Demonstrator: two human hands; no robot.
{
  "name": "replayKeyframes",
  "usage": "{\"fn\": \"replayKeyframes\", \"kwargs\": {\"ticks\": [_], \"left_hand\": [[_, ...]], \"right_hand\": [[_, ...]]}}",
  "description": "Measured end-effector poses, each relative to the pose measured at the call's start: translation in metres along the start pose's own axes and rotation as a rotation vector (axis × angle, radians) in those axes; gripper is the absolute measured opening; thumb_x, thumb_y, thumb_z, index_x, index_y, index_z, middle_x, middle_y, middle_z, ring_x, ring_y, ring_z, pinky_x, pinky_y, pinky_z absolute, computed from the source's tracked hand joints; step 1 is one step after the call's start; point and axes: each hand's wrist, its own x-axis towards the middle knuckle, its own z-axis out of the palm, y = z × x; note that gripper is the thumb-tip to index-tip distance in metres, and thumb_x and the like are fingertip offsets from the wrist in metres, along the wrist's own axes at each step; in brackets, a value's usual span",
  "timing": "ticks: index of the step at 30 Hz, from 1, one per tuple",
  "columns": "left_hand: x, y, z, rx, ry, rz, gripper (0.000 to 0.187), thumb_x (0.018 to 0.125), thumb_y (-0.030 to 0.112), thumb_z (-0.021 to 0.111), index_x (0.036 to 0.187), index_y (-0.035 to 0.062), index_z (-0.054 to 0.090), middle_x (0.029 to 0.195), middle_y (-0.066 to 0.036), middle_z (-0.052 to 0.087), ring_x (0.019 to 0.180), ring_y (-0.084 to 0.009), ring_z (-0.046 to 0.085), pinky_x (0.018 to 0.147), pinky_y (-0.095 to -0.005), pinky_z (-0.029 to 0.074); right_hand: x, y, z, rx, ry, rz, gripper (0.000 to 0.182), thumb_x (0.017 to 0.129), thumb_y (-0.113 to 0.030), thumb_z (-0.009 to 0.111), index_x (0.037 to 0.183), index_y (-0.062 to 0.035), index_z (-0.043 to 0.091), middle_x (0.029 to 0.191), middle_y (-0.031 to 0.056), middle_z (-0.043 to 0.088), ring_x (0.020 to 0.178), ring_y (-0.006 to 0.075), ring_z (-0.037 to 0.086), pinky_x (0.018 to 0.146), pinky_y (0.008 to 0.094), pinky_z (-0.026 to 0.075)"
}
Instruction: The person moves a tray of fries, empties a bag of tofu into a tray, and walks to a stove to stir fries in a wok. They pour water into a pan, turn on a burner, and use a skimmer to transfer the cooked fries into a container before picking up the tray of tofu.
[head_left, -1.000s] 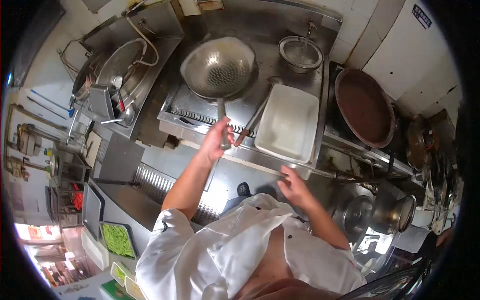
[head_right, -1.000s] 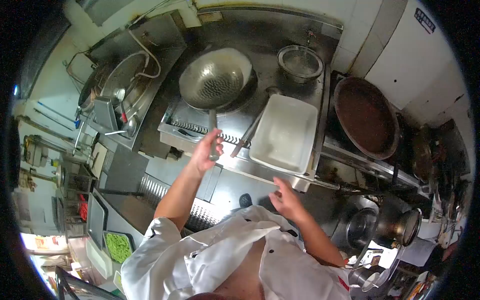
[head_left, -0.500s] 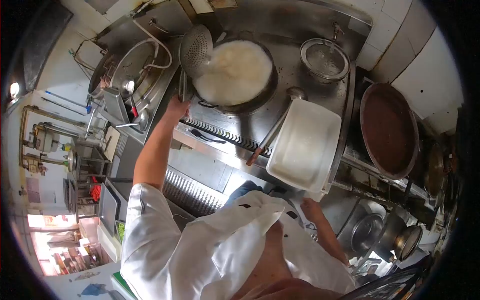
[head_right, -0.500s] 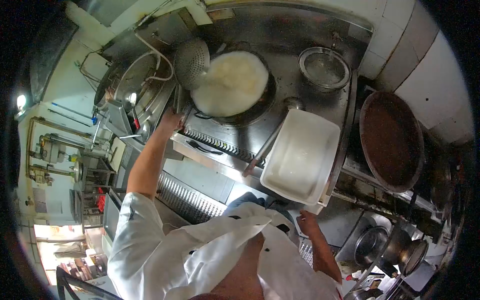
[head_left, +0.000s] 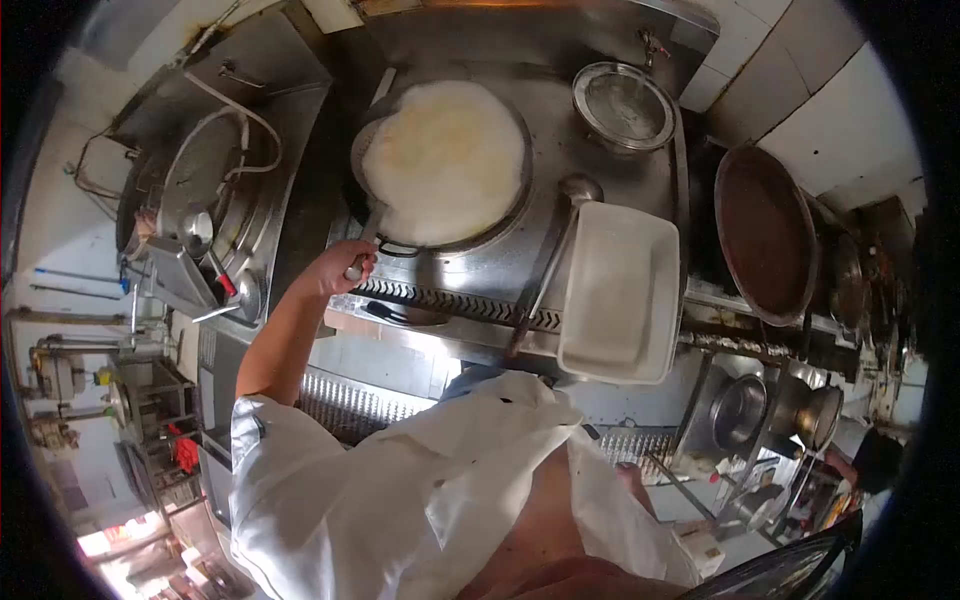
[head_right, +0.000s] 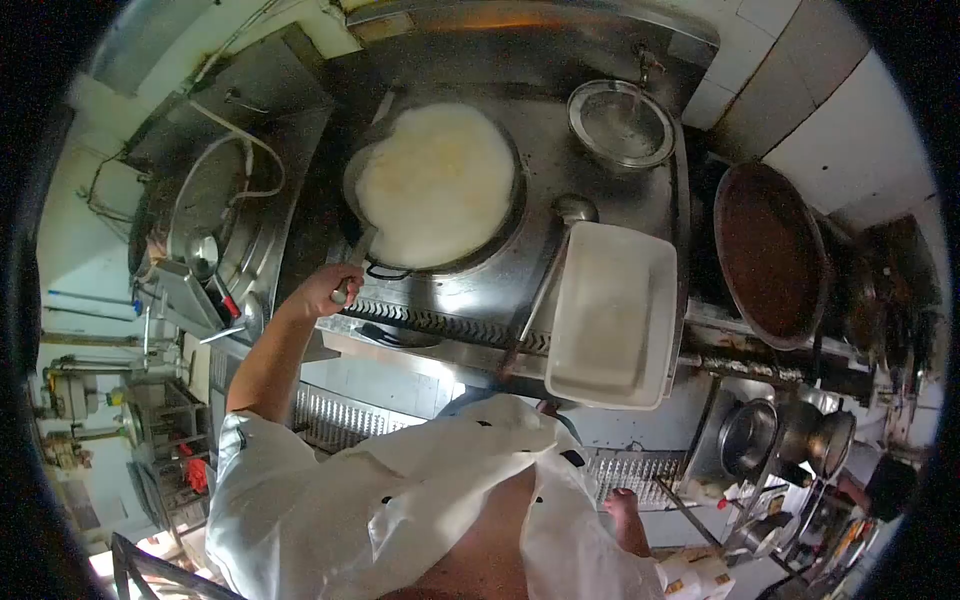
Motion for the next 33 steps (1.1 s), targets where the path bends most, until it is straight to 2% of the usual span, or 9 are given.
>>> {"fn": "replayKeyframes", "kwargs": {"ticks": [7,8,15,19,21,22,24,26,33], "left_hand": [[-0.003,0.021,0.027,-0.367,-0.181,-0.192,0.015,0.094,0.012,0.059,0.083,0.0038,0.054,0.072,0.001,0.051,0.056,-0.0059,0.050,0.047,-0.0189,0.044],[0.004,0.020,0.022,-0.417,-0.268,-0.221,0.013,0.095,0.013,0.058,0.086,0.0029,0.054,0.073,0.001,0.051,0.058,-0.0045,0.050,0.047,-0.0189,0.043],[0.012,0.012,0.004,-0.523,-0.361,-0.256,0.010,0.095,0.010,0.056,0.097,0.0011,0.053,0.074,0.001,0.051,0.058,-0.0048,0.050,0.047,-0.0187,0.041],[0.004,0.002,-0.005,-0.526,-0.390,-0.193,0.010,0.096,0.008,0.054,0.102,0.0006,0.054,0.077,0.000,0.051,0.059,-0.0061,0.049,0.047,-0.0198,0.041],[-0.003,0.001,-0.009,-0.513,-0.362,-0.177,0.010,0.096,0.008,0.053,0.103,0.0007,0.055,0.078,0.000,0.051,0.059,-0.0066,0.048,0.047,-0.0203,0.041],[-0.009,0.001,-0.010,-0.501,-0.373,-0.166,0.011,0.096,0.007,0.053,0.105,0.0009,0.055,0.079,-0.001,0.051,0.059,-0.0067,0.048,0.047,-0.0205,0.041],[-0.019,0.001,-0.012,-0.489,-0.379,-0.157,0.011,0.096,0.006,0.052,0.106,0.0012,0.055,0.080,-0.001,0.051,0.059,-0.0069,0.048,0.047,-0.0207,0.041],[-0.030,0.000,-0.012,-0.434,-0.388,-0.131,0.005,0.092,0.005,0.057,0.096,0.0057,0.054,0.078,0.001,0.049,0.059,-0.0055,0.044,0.047,-0.0205,0.037],[-0.086,-0.017,-0.001,-0.384,-0.345,-0.076,0.013,0.090,0.003,0.059,0.102,0.0046,0.054,0.078,0.000,0.051,0.057,-0.0065,0.047,0.046,-0.0217,0.038]], "right_hand": [[-0.027,0.017,0.083,0.365,0.204,0.066,0.024,0.092,-0.026,0.053,0.102,-0.0102,0.068,0.099,0.0127,0.068,0.093,0.0289,0.064,0.079,0.0420,0.051],[-0.066,-0.078,0.022,-0.092,0.113,-0.129,0.025,0.092,-0.013,0.058,0.112,-0.0044,0.068,0.108,0.0144,0.071,0.103,0.0251,0.066,0.090,0.0342,0.050],[-0.043,-0.054,0.094,0.406,0.369,0.035,0.015,0.090,-0.011,0.066,0.101,-0.0026,0.071,0.101,0.0143,0.072,0.095,0.0220,0.068,0.083,0.0310,0.051],[-0.067,-0.107,0.047,0.163,0.303,0.099,0.016,0.089,-0.013,0.066,0.099,-0.0014,0.071,0.098,0.0131,0.073,0.092,0.0228,0.069,0.080,0.0326,0.052],[-0.043,-0.093,0.047,0.038,0.280,-0.140,0.020,0.089,-0.019,0.066,0.097,-0.0016,0.072,0.093,0.0113,0.073,0.089,0.0229,0.069,0.078,0.0348,0.053],[-0.060,-0.161,0.018,0.420,0.199,0.085,0.023,0.090,-0.020,0.064,0.101,-0.0009,0.071,0.090,0.0121,0.071,0.084,0.0209,0.068,0.077,0.0341,0.053],[-0.032,-0.175,0.024,0.168,0.461,-0.020,0.023,0.090,-0.015,0.063,0.107,0.0006,0.067,0.088,0.0121,0.069,0.080,0.0171,0.066,0.075,0.0327,0.054],[-0.035,-0.254,0.001,0.583,0.373,-0.169,0.025,0.091,-0.011,0.061,0.114,0.0007,0.064,0.092,0.0151,0.069,0.082,0.0200,0.066,0.075,0.0319,0.054],[0.032,-0.419,-0.027,-0.073,0.473,-0.466,0.066,0.088,-0.021,0.067,0.141,0.0050,0.037,0.128,0.0256,0.052,0.118,0.0371,0.054,0.096,0.0434,0.049]]}}
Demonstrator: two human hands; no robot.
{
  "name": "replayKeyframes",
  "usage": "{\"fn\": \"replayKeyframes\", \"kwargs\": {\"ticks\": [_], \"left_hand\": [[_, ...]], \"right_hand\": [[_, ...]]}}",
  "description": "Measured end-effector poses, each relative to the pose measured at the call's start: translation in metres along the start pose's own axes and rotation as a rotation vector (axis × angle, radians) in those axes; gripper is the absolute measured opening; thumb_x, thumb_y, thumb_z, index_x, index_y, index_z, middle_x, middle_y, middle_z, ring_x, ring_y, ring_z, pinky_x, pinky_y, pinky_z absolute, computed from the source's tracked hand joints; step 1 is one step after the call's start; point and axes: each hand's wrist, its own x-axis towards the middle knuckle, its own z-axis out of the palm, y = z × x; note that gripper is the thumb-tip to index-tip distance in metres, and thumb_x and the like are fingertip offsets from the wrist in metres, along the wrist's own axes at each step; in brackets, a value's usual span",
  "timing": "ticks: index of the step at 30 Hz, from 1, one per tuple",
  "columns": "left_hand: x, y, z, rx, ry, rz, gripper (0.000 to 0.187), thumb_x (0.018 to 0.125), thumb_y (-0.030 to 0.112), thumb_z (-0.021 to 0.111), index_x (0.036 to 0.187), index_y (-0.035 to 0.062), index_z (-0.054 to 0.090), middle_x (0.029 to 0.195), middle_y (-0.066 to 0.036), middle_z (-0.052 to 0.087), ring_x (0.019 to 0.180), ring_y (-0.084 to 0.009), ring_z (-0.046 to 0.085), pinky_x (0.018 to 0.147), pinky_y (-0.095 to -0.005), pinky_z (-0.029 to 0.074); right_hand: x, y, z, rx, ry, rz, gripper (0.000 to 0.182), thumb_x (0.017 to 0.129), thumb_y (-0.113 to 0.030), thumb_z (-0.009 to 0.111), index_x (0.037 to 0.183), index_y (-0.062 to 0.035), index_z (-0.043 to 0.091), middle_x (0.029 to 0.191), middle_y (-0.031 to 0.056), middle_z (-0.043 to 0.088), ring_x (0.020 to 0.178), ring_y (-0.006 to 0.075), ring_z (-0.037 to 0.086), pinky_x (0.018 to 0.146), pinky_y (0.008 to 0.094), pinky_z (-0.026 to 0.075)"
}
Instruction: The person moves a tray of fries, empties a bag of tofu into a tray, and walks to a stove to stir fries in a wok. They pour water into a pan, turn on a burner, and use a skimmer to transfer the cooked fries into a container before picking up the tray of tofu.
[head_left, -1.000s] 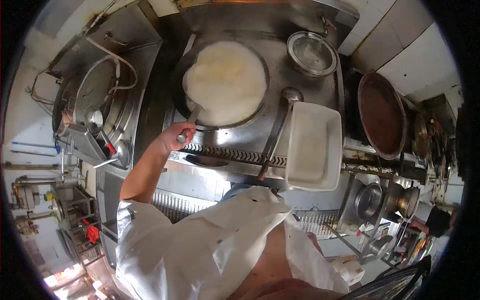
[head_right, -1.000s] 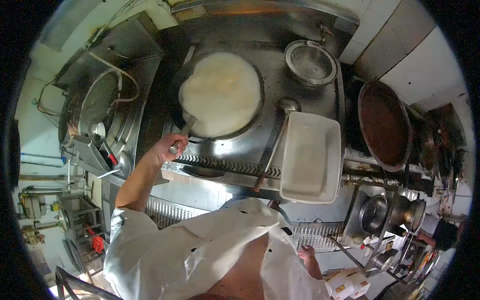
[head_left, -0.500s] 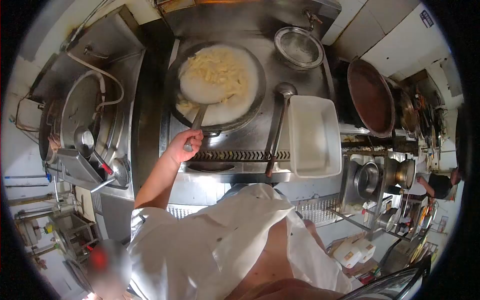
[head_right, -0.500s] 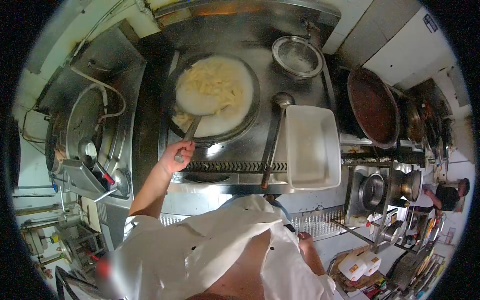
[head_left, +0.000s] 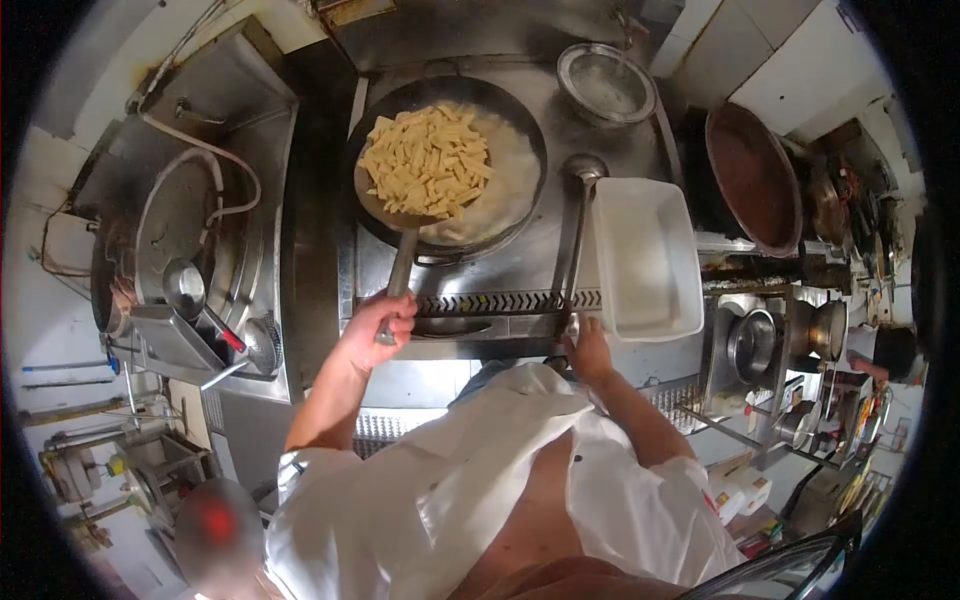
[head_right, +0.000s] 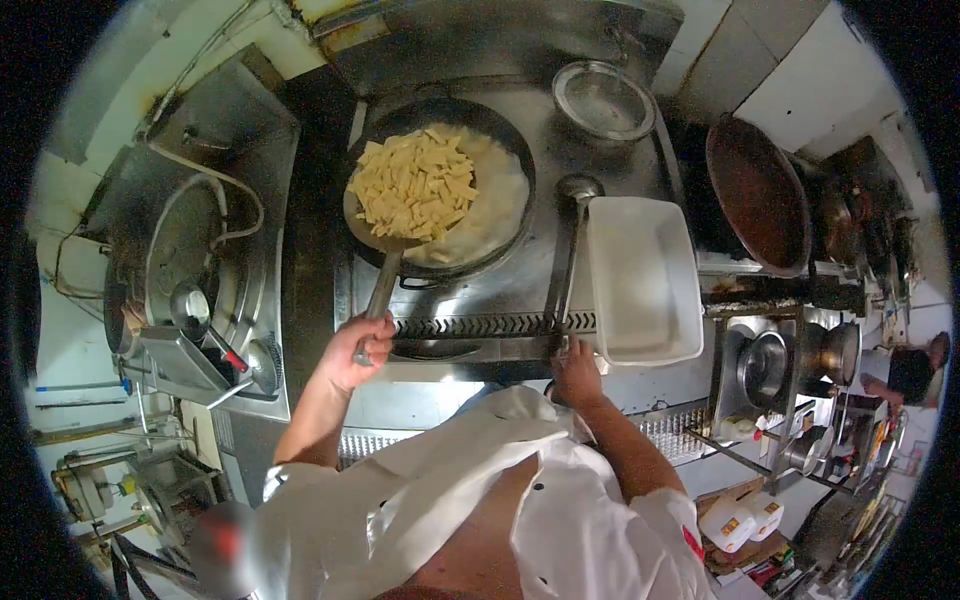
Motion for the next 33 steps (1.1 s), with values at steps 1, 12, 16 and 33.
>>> {"fn": "replayKeyframes", "kwargs": {"ticks": [1,12,16,33], "left_hand": [[-0.007,-0.007,0.005,0.000,0.000,0.010,0.016,0.089,0.004,0.060,0.104,0.0056,0.054,0.077,-0.002,0.052,0.056,-0.0087,0.048,0.046,-0.0228,0.039],[-0.006,-0.037,-0.009,-0.007,-0.087,0.074,0.020,0.090,0.005,0.060,0.110,0.0082,0.057,0.078,-0.001,0.052,0.057,-0.0101,0.048,0.049,-0.0267,0.039],[-0.004,-0.039,-0.012,0.004,-0.092,0.068,0.021,0.089,0.004,0.060,0.110,0.0074,0.057,0.078,-0.001,0.052,0.059,-0.0099,0.049,0.050,-0.0269,0.040],[0.002,-0.037,0.014,0.038,-0.072,0.137,0.017,0.092,0.006,0.056,0.110,0.0034,0.056,0.082,-0.001,0.052,0.060,-0.0092,0.049,0.051,-0.0246,0.043]], "right_hand": [[0.013,0.006,0.014,-0.170,-0.029,0.086,0.076,0.087,-0.026,0.068,0.144,0.0064,0.029,0.134,0.0287,0.045,0.124,0.0402,0.048,0.101,0.0450,0.045],[0.051,-0.033,0.031,0.023,0.053,0.451,0.097,0.076,-0.020,0.073,0.149,0.0071,0.015,0.142,0.0327,0.033,0.129,0.0478,0.039,0.108,0.0459,0.040],[0.056,-0.021,0.028,0.011,0.353,0.220,0.067,0.087,-0.008,0.061,0.142,0.0076,0.026,0.134,0.0337,0.042,0.122,0.0471,0.049,0.102,0.0494,0.043],[-0.061,-0.028,-0.111,0.572,0.452,-0.015,0.050,0.099,-0.009,0.055,0.144,0.0015,0.035,0.096,0.0120,0.059,0.085,0.0162,0.056,0.078,0.0305,0.048]]}}
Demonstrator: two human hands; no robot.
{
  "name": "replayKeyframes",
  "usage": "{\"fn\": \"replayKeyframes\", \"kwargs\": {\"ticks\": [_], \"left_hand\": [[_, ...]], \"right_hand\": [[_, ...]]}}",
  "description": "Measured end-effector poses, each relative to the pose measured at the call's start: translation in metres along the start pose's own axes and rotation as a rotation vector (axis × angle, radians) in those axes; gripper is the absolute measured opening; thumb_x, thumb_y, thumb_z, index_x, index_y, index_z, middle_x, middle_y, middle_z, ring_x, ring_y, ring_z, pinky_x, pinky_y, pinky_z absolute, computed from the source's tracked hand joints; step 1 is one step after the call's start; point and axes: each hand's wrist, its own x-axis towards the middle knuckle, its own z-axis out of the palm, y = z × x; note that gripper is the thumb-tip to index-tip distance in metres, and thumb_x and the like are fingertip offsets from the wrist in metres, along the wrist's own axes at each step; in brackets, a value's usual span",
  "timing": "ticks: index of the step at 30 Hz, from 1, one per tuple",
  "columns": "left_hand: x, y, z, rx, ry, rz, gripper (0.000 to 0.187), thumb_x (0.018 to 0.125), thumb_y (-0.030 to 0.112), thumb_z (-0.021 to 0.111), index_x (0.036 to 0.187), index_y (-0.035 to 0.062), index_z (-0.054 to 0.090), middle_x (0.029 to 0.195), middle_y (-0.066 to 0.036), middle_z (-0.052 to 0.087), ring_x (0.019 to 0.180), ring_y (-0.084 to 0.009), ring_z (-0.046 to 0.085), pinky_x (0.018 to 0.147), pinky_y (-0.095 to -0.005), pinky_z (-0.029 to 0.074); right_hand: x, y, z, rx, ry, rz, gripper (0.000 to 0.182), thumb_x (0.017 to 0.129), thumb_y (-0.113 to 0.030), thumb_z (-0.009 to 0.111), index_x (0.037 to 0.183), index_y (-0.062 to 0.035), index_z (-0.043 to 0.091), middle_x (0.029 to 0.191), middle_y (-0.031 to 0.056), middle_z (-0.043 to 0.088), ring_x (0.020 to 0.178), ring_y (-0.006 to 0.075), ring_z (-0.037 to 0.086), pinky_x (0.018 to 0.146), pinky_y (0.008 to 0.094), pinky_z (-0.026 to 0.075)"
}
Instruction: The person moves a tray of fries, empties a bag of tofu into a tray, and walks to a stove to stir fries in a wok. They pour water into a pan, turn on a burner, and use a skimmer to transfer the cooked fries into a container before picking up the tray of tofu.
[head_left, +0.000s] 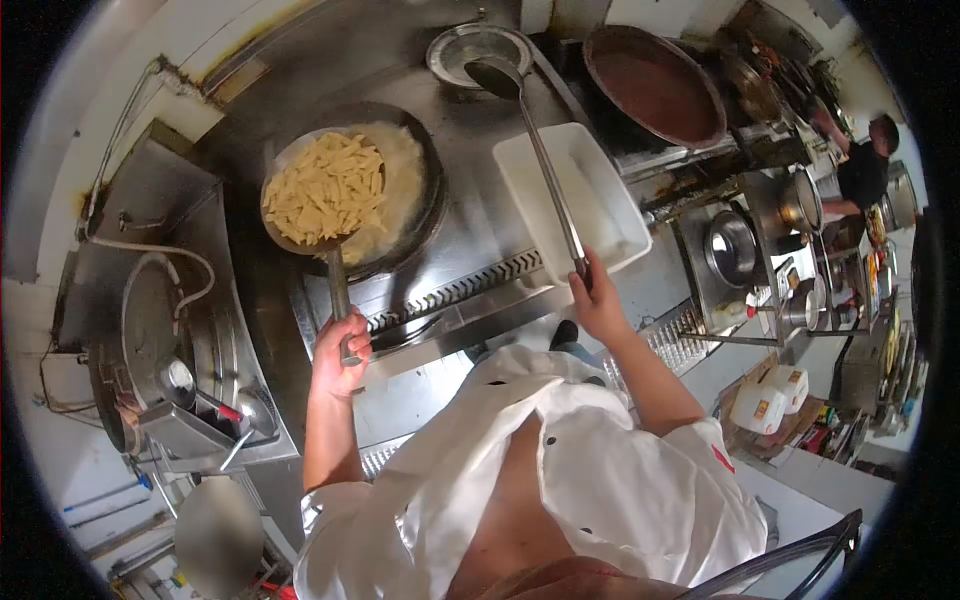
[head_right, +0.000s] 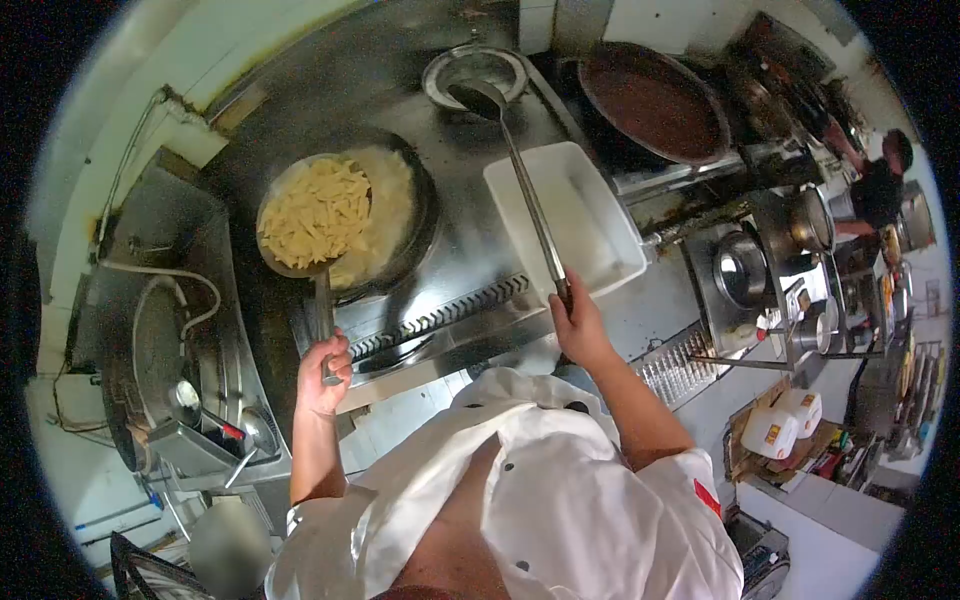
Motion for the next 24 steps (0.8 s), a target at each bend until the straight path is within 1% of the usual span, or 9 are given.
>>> {"fn": "replayKeyframes", "kwargs": {"ticks": [5,7,8,11,13,15,18,20,24], "left_hand": [[-0.008,-0.032,0.042,0.100,0.019,0.030,0.018,0.093,0.006,0.056,0.110,0.0032,0.057,0.080,-0.002,0.052,0.058,-0.0092,0.049,0.048,-0.0253,0.043],[-0.005,-0.058,0.072,0.129,0.001,-0.019,0.018,0.093,0.006,0.056,0.110,0.0039,0.056,0.079,-0.002,0.051,0.057,-0.0088,0.049,0.048,-0.0252,0.043],[0.014,-0.099,0.115,0.159,0.012,-0.045,0.018,0.092,0.007,0.056,0.110,0.0045,0.056,0.078,-0.001,0.051,0.057,-0.0081,0.049,0.048,-0.0252,0.043],[0.024,-0.152,0.150,0.128,-0.023,-0.097,0.019,0.091,0.007,0.057,0.111,0.0047,0.056,0.078,0.000,0.051,0.056,-0.0077,0.048,0.048,-0.0250,0.042],[0.033,-0.183,0.159,0.151,-0.044,-0.161,0.012,0.090,0.007,0.059,0.101,0.0052,0.055,0.079,-0.001,0.052,0.058,-0.0077,0.049,0.049,-0.0251,0.042],[0.038,-0.216,0.166,0.201,0.011,-0.158,0.023,0.088,0.005,0.062,0.109,0.0029,0.055,0.080,-0.001,0.053,0.057,-0.0077,0.047,0.048,-0.0219,0.040],[0.055,-0.264,0.174,0.392,0.117,-0.101,0.022,0.084,0.003,0.061,0.103,0.0010,0.051,0.076,-0.005,0.055,0.055,-0.0141,0.051,0.049,-0.0285,0.043],[0.062,-0.283,0.174,0.570,0.159,-0.026,0.023,0.083,0.003,0.061,0.103,-0.0004,0.048,0.073,-0.006,0.054,0.054,-0.0152,0.051,0.048,-0.0303,0.044],[0.068,-0.287,0.162,1.022,0.247,0.147,0.032,0.084,-0.001,0.057,0.108,-0.0028,0.037,0.071,-0.008,0.053,0.049,-0.0152,0.052,0.041,-0.0311,0.043]], "right_hand": [[-0.020,0.024,-0.063,0.052,0.008,0.003,0.050,0.099,-0.012,0.056,0.144,0.0012,0.037,0.104,0.0100,0.062,0.092,0.0132,0.055,0.083,0.0271,0.047],[-0.029,0.024,-0.098,0.001,0.032,0.169,0.051,0.100,-0.011,0.056,0.146,-0.0033,0.038,0.102,0.0016,0.058,0.087,0.0089,0.052,0.078,0.0241,0.046],[-0.020,0.056,-0.151,0.027,0.032,0.170,0.051,0.099,-0.014,0.058,0.145,-0.0045,0.040,0.092,-0.0015,0.054,0.074,0.0065,0.047,0.065,0.0229,0.043],[-0.032,0.081,-0.196,0.095,0.005,0.162,0.052,0.098,-0.013,0.059,0.146,-0.0050,0.040,0.087,-0.0034,0.051,0.067,0.0044,0.044,0.057,0.0213,0.039],[-0.043,0.083,-0.215,0.114,-0.006,0.161,0.052,0.098,-0.012,0.058,0.146,-0.0049,0.040,0.085,-0.0039,0.051,0.066,0.0040,0.043,0.056,0.0209,0.038],[-0.052,0.081,-0.227,0.132,-0.020,0.167,0.052,0.098,-0.011,0.058,0.147,-0.0049,0.040,0.084,-0.0043,0.050,0.064,0.0035,0.042,0.054,0.0205,0.037],[-0.058,0.079,-0.248,0.084,-0.045,0.116,0.052,0.097,-0.010,0.058,0.146,-0.0047,0.041,0.082,-0.0051,0.049,0.064,0.0031,0.042,0.054,0.0204,0.037],[-0.057,0.075,-0.260,0.106,-0.104,0.240,0.051,0.096,-0.010,0.059,0.143,0.0029,0.041,0.102,0.0051,0.059,0.087,0.0109,0.051,0.079,0.0241,0.046],[-0.058,0.087,-0.261,0.136,-0.119,0.190,0.052,0.096,-0.010,0.059,0.143,0.0023,0.041,0.100,0.0049,0.059,0.087,0.0104,0.051,0.079,0.0236,0.045]]}}
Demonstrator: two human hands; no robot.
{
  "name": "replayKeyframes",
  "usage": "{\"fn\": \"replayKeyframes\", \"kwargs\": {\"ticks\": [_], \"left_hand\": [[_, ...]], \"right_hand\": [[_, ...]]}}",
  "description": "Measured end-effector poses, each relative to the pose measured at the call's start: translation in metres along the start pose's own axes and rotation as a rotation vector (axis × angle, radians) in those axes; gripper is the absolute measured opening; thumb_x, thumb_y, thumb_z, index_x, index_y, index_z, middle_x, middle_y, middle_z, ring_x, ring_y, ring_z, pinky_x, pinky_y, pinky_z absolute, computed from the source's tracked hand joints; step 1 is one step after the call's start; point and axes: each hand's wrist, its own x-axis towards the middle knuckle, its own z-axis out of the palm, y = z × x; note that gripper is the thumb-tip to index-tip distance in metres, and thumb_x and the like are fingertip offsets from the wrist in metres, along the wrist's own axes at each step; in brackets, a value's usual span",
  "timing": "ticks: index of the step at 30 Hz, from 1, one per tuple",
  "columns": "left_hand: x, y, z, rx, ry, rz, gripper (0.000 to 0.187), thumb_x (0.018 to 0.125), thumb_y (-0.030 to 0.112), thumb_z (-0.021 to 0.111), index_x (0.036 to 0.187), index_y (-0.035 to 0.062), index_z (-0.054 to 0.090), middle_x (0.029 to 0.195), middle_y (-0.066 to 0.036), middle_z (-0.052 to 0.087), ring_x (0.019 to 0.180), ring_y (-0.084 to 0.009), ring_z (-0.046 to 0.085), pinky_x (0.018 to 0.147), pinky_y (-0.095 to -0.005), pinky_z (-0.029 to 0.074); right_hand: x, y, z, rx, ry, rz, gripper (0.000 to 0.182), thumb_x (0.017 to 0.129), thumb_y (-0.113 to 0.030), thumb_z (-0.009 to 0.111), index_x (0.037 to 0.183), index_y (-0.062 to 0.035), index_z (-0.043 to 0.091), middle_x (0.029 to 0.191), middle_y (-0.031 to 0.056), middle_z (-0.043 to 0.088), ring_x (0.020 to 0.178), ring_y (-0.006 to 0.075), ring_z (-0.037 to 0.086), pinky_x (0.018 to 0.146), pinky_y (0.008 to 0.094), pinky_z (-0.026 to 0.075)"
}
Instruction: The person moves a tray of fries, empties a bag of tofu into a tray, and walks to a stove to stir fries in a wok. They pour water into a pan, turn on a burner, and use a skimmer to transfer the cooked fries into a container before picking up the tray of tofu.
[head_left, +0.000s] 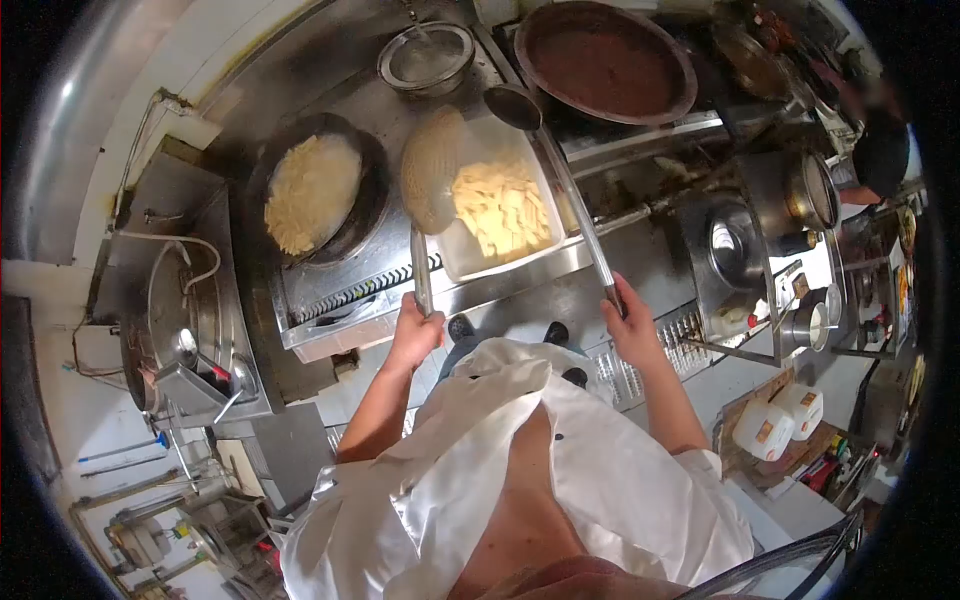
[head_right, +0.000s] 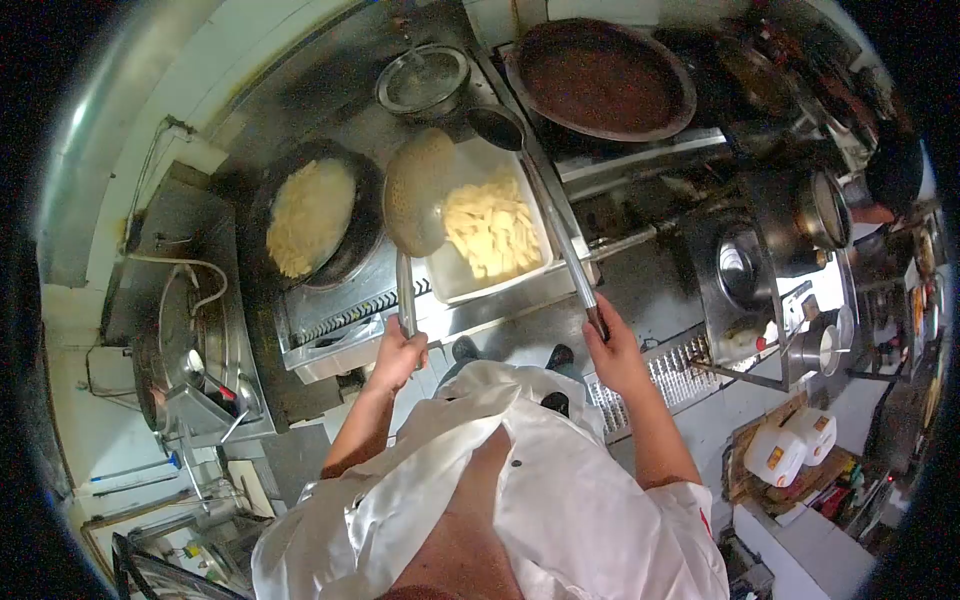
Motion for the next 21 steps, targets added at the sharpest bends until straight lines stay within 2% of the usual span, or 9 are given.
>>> {"fn": "replayKeyframes", "kwargs": {"ticks": [1,3,6,8,9,12,17,19,21], "left_hand": [[0.001,0.002,-0.004,0.118,0.048,0.084,0.030,0.084,-0.001,0.055,0.108,-0.0027,0.037,0.070,-0.007,0.052,0.047,-0.0146,0.051,0.040,-0.0301,0.042],[0.006,0.005,-0.018,0.095,0.078,0.130,0.030,0.087,-0.002,0.054,0.111,-0.0019,0.036,0.068,-0.006,0.052,0.046,-0.0133,0.050,0.040,-0.0295,0.041],[0.029,0.005,-0.062,-0.071,0.132,0.238,0.029,0.089,-0.001,0.055,0.113,0.0026,0.037,0.072,-0.006,0.053,0.050,-0.0127,0.052,0.042,-0.0292,0.043],[0.035,0.027,-0.105,-0.144,0.167,0.243,0.028,0.089,0.000,0.056,0.111,0.0034,0.039,0.075,-0.005,0.053,0.052,-0.0133,0.052,0.043,-0.0295,0.044],[0.040,0.033,-0.133,-0.202,0.192,0.255,0.027,0.089,0.000,0.056,0.110,0.0036,0.040,0.075,-0.005,0.053,0.052,-0.0136,0.052,0.043,-0.0298,0.044],[0.058,0.042,-0.228,-0.189,0.331,0.256,0.028,0.088,0.001,0.058,0.109,0.0036,0.041,0.077,-0.006,0.053,0.051,-0.0147,0.053,0.043,-0.0303,0.045],[0.081,0.031,-0.368,0.040,0.528,0.180,0.029,0.085,0.003,0.059,0.109,0.0003,0.042,0.074,-0.008,0.055,0.051,-0.0166,0.055,0.043,-0.0320,0.046],[0.087,0.028,-0.391,0.105,0.583,0.118,0.030,0.085,0.003,0.060,0.109,-0.0009,0.042,0.072,-0.009,0.055,0.050,-0.0171,0.056,0.044,-0.0326,0.046],[0.089,0.023,-0.406,0.136,0.582,0.095,0.032,0.083,0.003,0.060,0.109,-0.0032,0.043,0.070,-0.009,0.055,0.050,-0.0181,0.056,0.044,-0.0341,0.046]], "right_hand": [[0.002,-0.005,0.005,-0.012,0.016,-0.019,0.052,0.096,-0.010,0.059,0.143,0.0021,0.041,0.100,0.0046,0.059,0.087,0.0100,0.051,0.078,0.0234,0.045],[0.005,-0.013,0.017,-0.032,0.018,-0.042,0.052,0.096,-0.010,0.060,0.144,0.0018,0.041,0.100,0.0043,0.059,0.087,0.0095,0.051,0.078,0.0232,0.045],[0.013,-0.018,0.043,-0.110,0.023,-0.087,0.053,0.096,-0.011,0.059,0.144,0.0022,0.040,0.098,0.0032,0.058,0.086,0.0094,0.051,0.077,0.0231,0.045],[0.022,-0.013,0.064,-0.062,-0.002,0.064,0.053,0.097,-0.011,0.059,0.145,0.0021,0.039,0.091,0.0003,0.056,0.076,0.0073,0.050,0.068,0.0221,0.045],[0.026,-0.022,0.079,-0.071,-0.037,0.052,0.053,0.097,-0.011,0.059,0.145,0.0021,0.039,0.091,0.0003,0.056,0.076,0.0073,0.050,0.068,0.0221,0.045],[0.039,-0.054,0.119,0.075,-0.065,0.111,0.054,0.098,-0.011,0.058,0.147,0.0002,0.039,0.077,-0.0043,0.049,0.059,0.0023,0.042,0.050,0.0194,0.035],[0.056,-0.088,0.194,0.092,-0.130,0.210,0.055,0.098,-0.010,0.057,0.148,0.0001,0.036,0.077,-0.0047,0.049,0.060,0.0025,0.041,0.051,0.0188,0.036],[0.058,-0.095,0.217,0.044,-0.147,0.222,0.055,0.098,-0.009,0.057,0.148,0.0001,0.035,0.078,-0.0049,0.049,0.059,0.0024,0.041,0.051,0.0186,0.035],[0.058,-0.106,0.239,0.132,-0.197,0.212,0.055,0.099,-0.009,0.056,0.148,0.0010,0.035,0.079,-0.0052,0.048,0.060,0.0024,0.041,0.052,0.0180,0.035]]}}
